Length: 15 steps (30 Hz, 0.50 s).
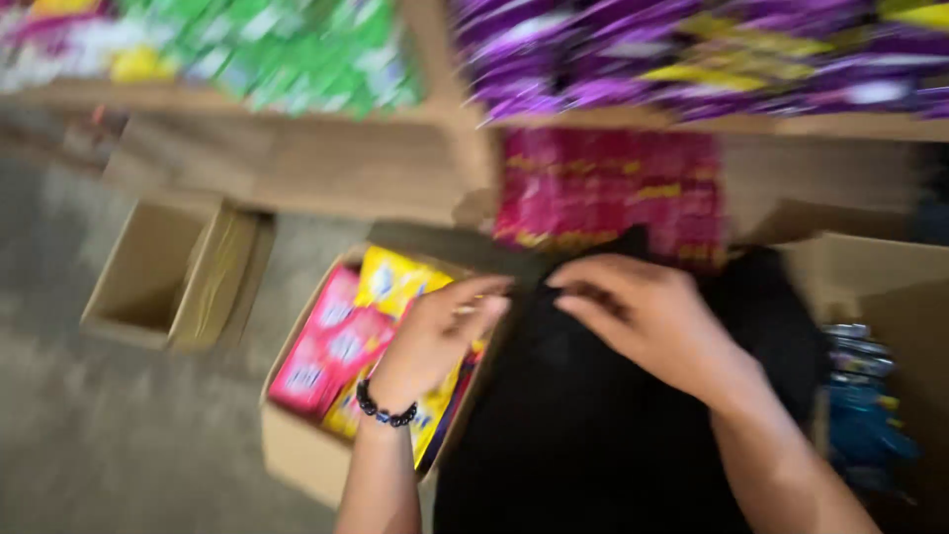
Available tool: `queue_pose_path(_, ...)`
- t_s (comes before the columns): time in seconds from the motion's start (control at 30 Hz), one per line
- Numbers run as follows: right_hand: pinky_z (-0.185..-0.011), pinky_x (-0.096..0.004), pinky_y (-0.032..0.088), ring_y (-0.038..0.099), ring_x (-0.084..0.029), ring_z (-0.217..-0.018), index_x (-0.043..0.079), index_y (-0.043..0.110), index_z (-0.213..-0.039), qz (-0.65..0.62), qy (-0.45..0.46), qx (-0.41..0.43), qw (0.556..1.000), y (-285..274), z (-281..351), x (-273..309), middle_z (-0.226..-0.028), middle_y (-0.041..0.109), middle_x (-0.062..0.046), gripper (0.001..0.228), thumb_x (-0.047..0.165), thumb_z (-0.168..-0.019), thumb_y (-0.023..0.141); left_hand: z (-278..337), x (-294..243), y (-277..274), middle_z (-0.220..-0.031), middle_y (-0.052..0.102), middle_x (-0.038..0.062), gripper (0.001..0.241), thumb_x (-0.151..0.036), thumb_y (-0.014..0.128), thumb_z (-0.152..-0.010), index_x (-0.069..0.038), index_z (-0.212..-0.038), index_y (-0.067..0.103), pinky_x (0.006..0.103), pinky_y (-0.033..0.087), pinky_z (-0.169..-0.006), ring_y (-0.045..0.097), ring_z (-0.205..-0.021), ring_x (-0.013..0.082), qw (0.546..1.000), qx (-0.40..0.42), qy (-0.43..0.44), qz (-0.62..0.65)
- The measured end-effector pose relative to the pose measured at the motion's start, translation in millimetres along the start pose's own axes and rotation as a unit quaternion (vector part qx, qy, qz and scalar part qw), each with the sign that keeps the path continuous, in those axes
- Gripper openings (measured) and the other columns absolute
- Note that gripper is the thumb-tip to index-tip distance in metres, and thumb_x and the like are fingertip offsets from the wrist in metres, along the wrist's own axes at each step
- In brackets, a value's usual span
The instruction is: The recorder is taking sachets of laundry detergent from a box on the floor and organizing them on the grocery store shelves.
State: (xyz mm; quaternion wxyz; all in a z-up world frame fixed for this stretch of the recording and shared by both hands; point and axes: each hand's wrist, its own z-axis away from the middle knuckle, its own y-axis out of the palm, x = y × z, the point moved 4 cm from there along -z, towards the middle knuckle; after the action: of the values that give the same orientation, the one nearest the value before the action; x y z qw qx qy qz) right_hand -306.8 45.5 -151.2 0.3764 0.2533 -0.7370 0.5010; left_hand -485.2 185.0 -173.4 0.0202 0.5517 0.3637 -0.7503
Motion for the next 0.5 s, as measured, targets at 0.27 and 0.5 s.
queue_pose_path(0.27,-0.084,-0.05,0.055,0.07,-0.04,-0.101,0.006,0.073,-0.1,0.154,-0.063,0.429,0.888,252.8,-45.4,-71.9,-0.101,0.073,-0.02,0.019,0.008,-0.086,0.06,122.4,263.2,59.4,-0.089,0.077,0.016,0.021,-0.021,0.069,-0.093,-0.005,-0.104,0.074,0.0407,0.058,-0.074,0.076,-0.083,0.0293,0.963,-0.166,-0.213,-0.01)
queue_pose_path(0.5,-0.085,-0.054,0.055,0.071,-0.042,-0.097,0.006,0.074,-0.101,0.224,0.062,0.345,0.909,279.4,-75.7,-92.1,-0.101,0.071,-0.025,0.02,0.016,-0.099,0.056,127.7,257.5,76.9,-0.093,0.07,0.017,0.022,-0.019,0.077,-0.083,-0.007,-0.098,0.067,0.0482,0.055,-0.074,0.069,-0.088,0.0381,0.958,-0.186,-0.203,-0.079)
